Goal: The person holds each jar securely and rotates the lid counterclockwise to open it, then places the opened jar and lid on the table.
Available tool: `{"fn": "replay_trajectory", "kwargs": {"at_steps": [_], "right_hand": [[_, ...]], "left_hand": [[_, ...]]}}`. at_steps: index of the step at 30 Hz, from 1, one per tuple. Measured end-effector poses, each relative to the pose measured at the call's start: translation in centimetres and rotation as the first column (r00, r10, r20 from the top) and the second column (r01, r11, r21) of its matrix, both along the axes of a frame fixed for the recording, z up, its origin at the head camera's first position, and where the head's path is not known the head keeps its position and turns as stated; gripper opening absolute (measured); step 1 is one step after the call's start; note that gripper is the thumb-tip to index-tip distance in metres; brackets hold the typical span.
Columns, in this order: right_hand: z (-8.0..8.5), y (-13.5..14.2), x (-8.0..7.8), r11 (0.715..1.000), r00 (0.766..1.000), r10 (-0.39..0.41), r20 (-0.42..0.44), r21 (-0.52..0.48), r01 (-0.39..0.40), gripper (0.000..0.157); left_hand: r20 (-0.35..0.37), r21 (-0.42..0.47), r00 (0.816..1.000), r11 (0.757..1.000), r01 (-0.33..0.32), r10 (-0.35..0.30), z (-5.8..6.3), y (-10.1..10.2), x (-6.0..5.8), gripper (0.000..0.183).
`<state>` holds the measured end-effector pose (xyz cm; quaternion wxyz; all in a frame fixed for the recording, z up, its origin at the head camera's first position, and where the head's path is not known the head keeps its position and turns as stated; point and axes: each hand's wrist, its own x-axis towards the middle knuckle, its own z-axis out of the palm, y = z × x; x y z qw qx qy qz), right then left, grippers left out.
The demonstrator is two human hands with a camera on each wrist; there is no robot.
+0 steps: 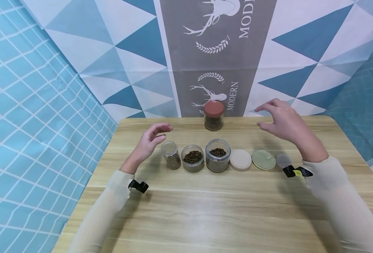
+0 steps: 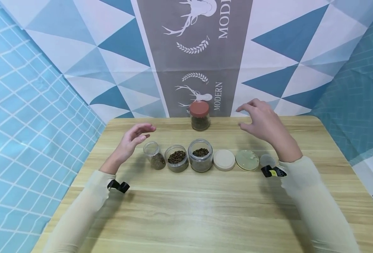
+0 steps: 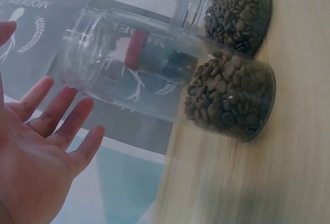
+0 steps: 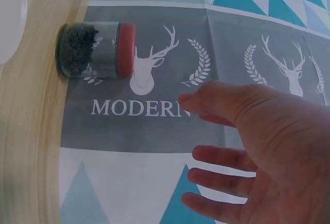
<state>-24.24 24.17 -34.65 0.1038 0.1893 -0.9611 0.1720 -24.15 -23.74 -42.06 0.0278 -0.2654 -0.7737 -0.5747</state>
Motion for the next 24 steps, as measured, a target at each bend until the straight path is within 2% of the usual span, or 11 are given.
{"fn": "replay_trajectory", "kwargs": {"at_steps": [5, 8, 11, 14, 17, 24], "right_hand": [[-0.1, -1.2, -1.0, 0.999, 1.000, 0.025, 0.000, -0.020, -0.025, 0.047], [-0.4, -1.8, -1.7, 0.996, 0.996, 0.056, -0.073, -0.069, -0.061, 0.047], [-0.8, -2.4, -2.4, 0.987, 0.980, 0.089, -0.177, -0.115, -0.111, 0.048], [-1.0, -3.0, -3.1, 0.981, 0.964, 0.102, -0.244, -0.135, -0.138, 0.052], [-0.9, -3.7, -3.8, 0.980, 0.963, 0.106, -0.250, -0.135, -0.143, 0.056], [-0.6, -5.5, -5.9, 0.981, 0.973, 0.125, -0.193, -0.125, -0.150, 0.065]], "left_hand": [[0.000, 0.010, 1.000, 1.000, 0.014, -0.014, -0.4, 0.2, -0.1, 0.049], [0.002, 0.018, 1.000, 1.000, 0.018, -0.018, -0.6, 0.3, -0.1, 0.050], [0.007, 0.018, 1.000, 1.000, 0.015, -0.015, -0.8, 0.4, -0.1, 0.049], [0.017, 0.011, 1.000, 1.000, 0.012, -0.012, -0.9, 0.5, -0.1, 0.049], [0.029, 0.010, 1.000, 1.000, 0.010, -0.010, -0.9, 0.5, 0.0, 0.049], [0.038, -0.001, 0.999, 1.000, -0.007, 0.007, -1.0, 0.4, 0.0, 0.049]]}}
